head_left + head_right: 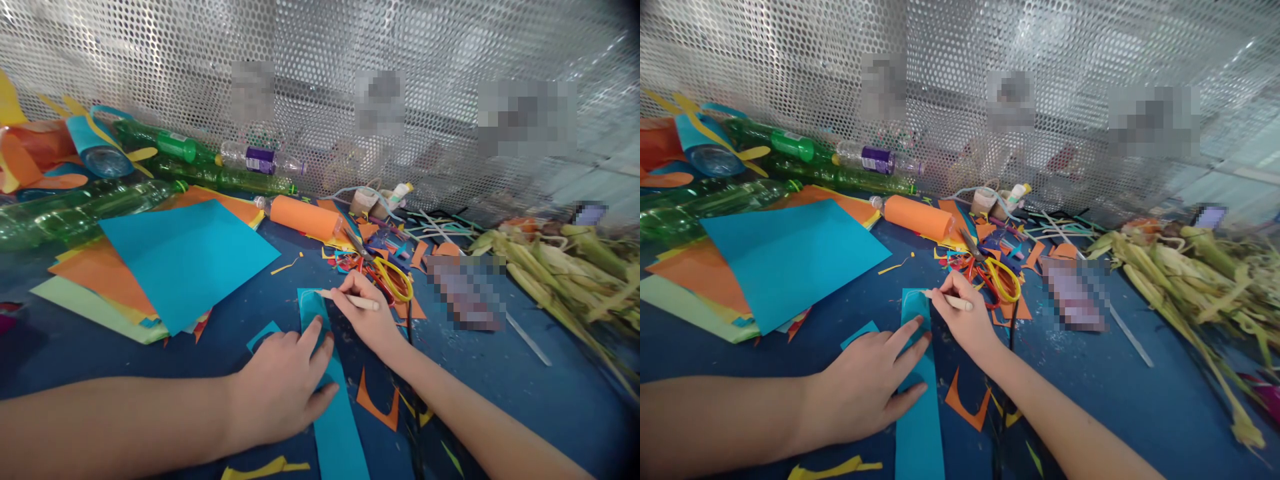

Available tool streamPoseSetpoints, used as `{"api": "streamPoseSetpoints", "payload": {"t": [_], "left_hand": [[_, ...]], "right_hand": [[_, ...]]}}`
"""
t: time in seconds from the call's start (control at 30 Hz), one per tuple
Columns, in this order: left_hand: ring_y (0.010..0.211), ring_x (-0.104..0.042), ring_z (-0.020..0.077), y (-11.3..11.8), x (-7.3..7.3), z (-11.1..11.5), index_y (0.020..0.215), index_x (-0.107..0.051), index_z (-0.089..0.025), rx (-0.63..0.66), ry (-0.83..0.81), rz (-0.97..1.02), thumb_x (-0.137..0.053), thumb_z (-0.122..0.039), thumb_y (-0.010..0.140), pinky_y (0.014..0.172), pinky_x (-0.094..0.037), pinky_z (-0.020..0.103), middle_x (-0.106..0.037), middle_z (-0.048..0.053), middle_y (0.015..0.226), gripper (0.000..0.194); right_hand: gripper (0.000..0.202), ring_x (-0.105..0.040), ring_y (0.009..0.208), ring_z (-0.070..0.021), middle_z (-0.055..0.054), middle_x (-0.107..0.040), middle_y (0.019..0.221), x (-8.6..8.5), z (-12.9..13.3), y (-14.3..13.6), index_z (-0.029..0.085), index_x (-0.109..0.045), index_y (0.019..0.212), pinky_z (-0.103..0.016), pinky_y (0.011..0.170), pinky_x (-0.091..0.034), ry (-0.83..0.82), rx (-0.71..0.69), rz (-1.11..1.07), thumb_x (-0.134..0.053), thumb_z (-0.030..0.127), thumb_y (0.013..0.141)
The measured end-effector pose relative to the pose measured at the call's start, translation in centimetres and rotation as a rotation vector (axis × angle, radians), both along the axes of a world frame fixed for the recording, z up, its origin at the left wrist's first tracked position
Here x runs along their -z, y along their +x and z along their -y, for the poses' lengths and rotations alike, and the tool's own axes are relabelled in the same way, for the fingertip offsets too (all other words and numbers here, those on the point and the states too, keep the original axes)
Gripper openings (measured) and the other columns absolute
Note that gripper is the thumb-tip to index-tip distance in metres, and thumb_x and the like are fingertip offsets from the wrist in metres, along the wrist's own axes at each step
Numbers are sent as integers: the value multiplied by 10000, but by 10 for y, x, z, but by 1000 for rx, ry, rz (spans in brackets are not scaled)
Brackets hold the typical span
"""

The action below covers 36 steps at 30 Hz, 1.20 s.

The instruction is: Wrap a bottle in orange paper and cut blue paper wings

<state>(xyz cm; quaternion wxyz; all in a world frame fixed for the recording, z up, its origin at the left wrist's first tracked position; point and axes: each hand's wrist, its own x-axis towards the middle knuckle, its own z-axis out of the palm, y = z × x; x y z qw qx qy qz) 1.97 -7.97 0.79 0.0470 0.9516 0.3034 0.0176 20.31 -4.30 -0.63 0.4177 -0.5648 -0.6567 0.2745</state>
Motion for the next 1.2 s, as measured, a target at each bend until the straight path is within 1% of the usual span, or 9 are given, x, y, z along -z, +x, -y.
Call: {"api": "streamPoseSetpoints", "payload": {"t": [0.23, 0.43, 0.63, 0.9, 1.2], "left_hand": [[830, -639, 276, 1, -1, -1, 1317, -432, -118, -2, 5, 7, -321, -424, 899, 678, -545, 443, -448, 212, 1341, 530], [840, -639, 283, 0, -1, -1, 1317, -431, -115, 5, 5, 8, -308, -433, 903, 684, -544, 455, -439, 218, 1348, 536], [845, -639, 283, 0, 0, -1, 1321, -424, -120, 5, 15, -4, -299, -436, 904, 681, -545, 447, -433, 217, 1351, 538], [845, -638, 286, -1, 0, -1, 1320, -421, -112, 11, 5, 4, -306, -434, 902, 675, -545, 451, -432, 221, 1352, 540], [855, -637, 289, 1, -1, -2, 1322, -416, -115, 7, -2, -8, -303, -439, 903, 689, -542, 456, -428, 217, 1355, 542]], "right_hand": [[225, -360, 527, -100, 65, -358, 582, 0, -2, 2, 218, -358, 663, -236, 502, -304, 55, 23, 5, -529, 227, 809], [215, -370, 512, -101, 63, -375, 574, -2, -1, 2, 220, -363, 650, -239, 492, -307, 23, 48, -31, -521, 227, 796], [199, -378, 548, -111, 55, -381, 600, -1, -2, 5, 219, -364, 653, -251, 525, -319, 42, 42, -22, -507, 222, 791], [218, -325, 522, -105, 66, -327, 562, -2, -2, 4, 220, -325, 615, -245, 498, -277, 57, 44, -33, -487, 170, 752], [226, -319, 511, -101, 65, -324, 536, -5, -1, 6, 215, -321, 579, -242, 494, -267, 51, 54, -28, -487, 175, 726]]}}
